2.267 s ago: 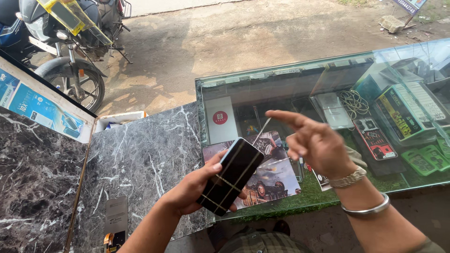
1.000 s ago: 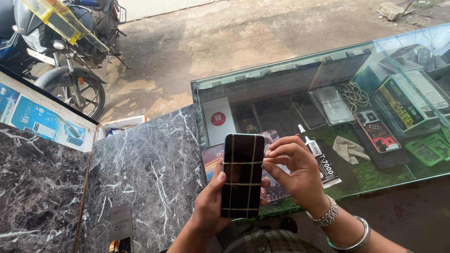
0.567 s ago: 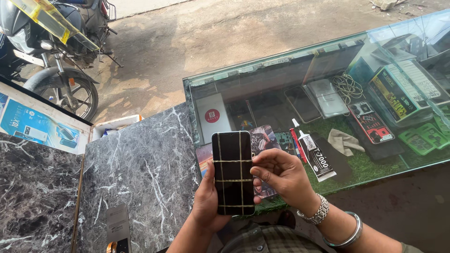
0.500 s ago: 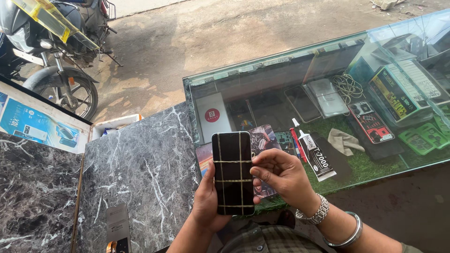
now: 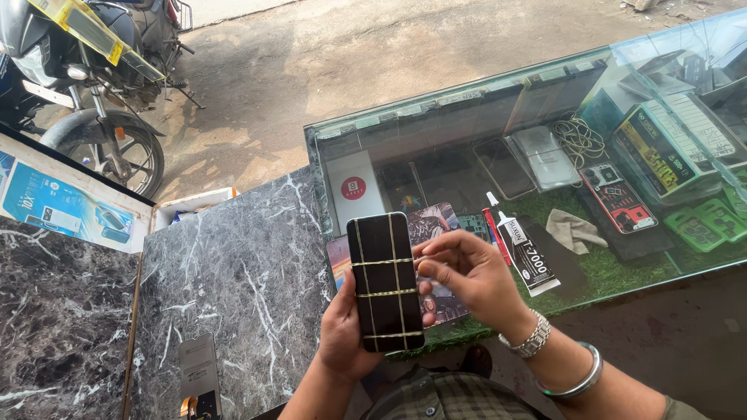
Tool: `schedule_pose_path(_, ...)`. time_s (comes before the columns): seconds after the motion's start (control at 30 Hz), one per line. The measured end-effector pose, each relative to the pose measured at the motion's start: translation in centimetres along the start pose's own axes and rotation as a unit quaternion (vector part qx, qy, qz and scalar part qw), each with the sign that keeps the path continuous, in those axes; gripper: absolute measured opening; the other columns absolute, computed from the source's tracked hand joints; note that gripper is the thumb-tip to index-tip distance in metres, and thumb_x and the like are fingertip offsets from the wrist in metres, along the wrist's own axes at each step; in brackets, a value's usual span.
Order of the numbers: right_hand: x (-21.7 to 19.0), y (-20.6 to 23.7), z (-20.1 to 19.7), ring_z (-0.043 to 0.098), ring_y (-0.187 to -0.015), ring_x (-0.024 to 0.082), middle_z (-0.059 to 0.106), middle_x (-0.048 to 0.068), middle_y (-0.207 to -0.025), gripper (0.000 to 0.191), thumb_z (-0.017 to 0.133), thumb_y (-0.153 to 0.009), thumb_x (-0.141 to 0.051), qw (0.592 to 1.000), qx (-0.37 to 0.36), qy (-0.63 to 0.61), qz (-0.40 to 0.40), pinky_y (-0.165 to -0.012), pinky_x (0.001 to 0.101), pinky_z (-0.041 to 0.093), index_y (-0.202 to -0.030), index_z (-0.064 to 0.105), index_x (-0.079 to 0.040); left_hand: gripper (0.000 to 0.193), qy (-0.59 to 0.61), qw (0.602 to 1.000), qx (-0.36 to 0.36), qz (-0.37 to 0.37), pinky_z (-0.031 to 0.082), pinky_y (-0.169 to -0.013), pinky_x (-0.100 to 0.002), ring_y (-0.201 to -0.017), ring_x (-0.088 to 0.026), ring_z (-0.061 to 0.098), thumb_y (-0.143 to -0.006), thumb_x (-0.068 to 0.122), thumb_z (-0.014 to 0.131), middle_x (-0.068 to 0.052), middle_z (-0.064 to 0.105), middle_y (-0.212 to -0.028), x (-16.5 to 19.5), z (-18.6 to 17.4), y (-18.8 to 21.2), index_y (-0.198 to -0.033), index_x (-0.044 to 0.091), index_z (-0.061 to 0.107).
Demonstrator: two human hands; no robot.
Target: The person wraps rubber bands around a phone at a glass display counter, then walks to a repair bench and uses a pry tool to open the phone's back cover and lift the battery out of the phone body.
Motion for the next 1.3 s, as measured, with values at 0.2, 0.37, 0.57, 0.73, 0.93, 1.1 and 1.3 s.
schedule_pose_path(0.2,-1.7,-1.4,-0.6,0.069,-0.084,0.016,0.066,0.003,-0.096,0.016,0.08,-0.082,-0.018,0.895,-0.064,0.44,-0.029,-0.071,0.0321,0.056,-0.097,0.081,-0.013,0.083,-0.037,0.996,-0.052,0.07,0.053,-0.101,-0.059,-0.12,-0.042,0.064,-0.104,0.061,0.024,-0.023,0.041,-0.158,3.7,0.8,1.7,-0.16,0.0,0.027)
schedule_pose_path(0.37,-0.6,-1.6,1.2,0.068,-0.089,0.02,0.064,0.001,-0.095,0.021,0.077,-0.083,-0.023,0.845,-0.087,0.525,-0.043,-0.076,0.035,0.054,-0.103,0.08,-0.019,0.087,-0.067,0.994,-0.01,0.084,0.055,-0.102,-0.063,-0.121,-0.037,0.063,-0.1,0.064,0.034,-0.027,0.045,-0.148,4.9,-1.2,2.1,-0.157,-0.002,0.031)
schedule_pose_path(0.57,-0.5,-3.2,1.0,0.067,-0.092,0.022,0.064,0.001,-0.097,0.022,0.075,-0.084,-0.024,0.821,-0.06,0.564,-0.059,-0.078,0.036,0.053,-0.105,0.079,-0.02,0.075,-0.116,0.991,-0.003,0.068,0.056,-0.099,-0.055,-0.117,-0.039,0.065,-0.103,0.051,0.049,-0.026,0.052,-0.144,3.9,-2.1,2.0,-0.152,-0.005,0.038)
schedule_pose_path(0.73,0.0,-4.4,0.5,0.068,-0.089,0.021,0.065,0.001,-0.096,0.025,0.079,-0.081,-0.031,0.832,-0.084,0.549,-0.014,-0.077,0.0362,0.053,-0.104,0.08,-0.02,0.063,-0.154,0.985,0.035,0.067,0.057,-0.092,-0.05,-0.111,-0.038,0.066,-0.105,0.036,0.053,-0.03,0.059,-0.138,4.2,-2.7,1.9,-0.148,-0.009,0.042)
schedule_pose_path(0.93,1.0,-5.0,0.8,0.07,-0.086,0.018,0.068,-0.004,-0.092,0.02,0.075,-0.085,-0.034,0.783,-0.098,0.613,0.037,-0.074,0.035,0.054,-0.087,0.079,-0.015,0.059,-0.166,0.982,0.068,0.057,0.058,-0.101,-0.05,-0.122,-0.033,0.066,-0.101,0.029,0.052,-0.028,0.057,-0.14,4.1,-2.9,1.7,-0.147,-0.006,0.042)
schedule_pose_path(1.1,0.9,-5.2,0.1,0.065,-0.072,0.014,0.067,-0.002,-0.087,0.018,0.076,-0.086,-0.026,0.874,-0.046,0.481,0.058,-0.065,0.0293,0.052,-0.089,0.078,-0.009,0.056,-0.163,0.982,0.078,0.052,0.059,-0.093,-0.049,-0.118,-0.034,0.067,-0.101,0.025,0.053,-0.021,0.059,-0.144,3.5,-2.6,1.5,-0.147,-0.006,0.044)
schedule_pose_path(1.3,2.8,-3.7,0.3,0.056,-0.071,0.005,0.068,-0.003,-0.08,0.022,0.075,-0.092,-0.02,0.988,0.019,0.12,0.1,-0.064,0.0223,0.048,-0.101,0.074,-0.001,0.049,-0.143,0.988,0.055,0.013,0.06,-0.093,-0.047,-0.109,-0.033,0.072,-0.101,0.022,0.053,-0.029,0.066,-0.125,1.7,-2.4,1.0,-0.143,-0.003,0.047)
Point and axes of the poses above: each hand's wrist, its own y-axis away from the middle knuckle, its own z-axis out of the palm, x = y × z, the point moved 7 cm from there along -y, towards the middle knuckle
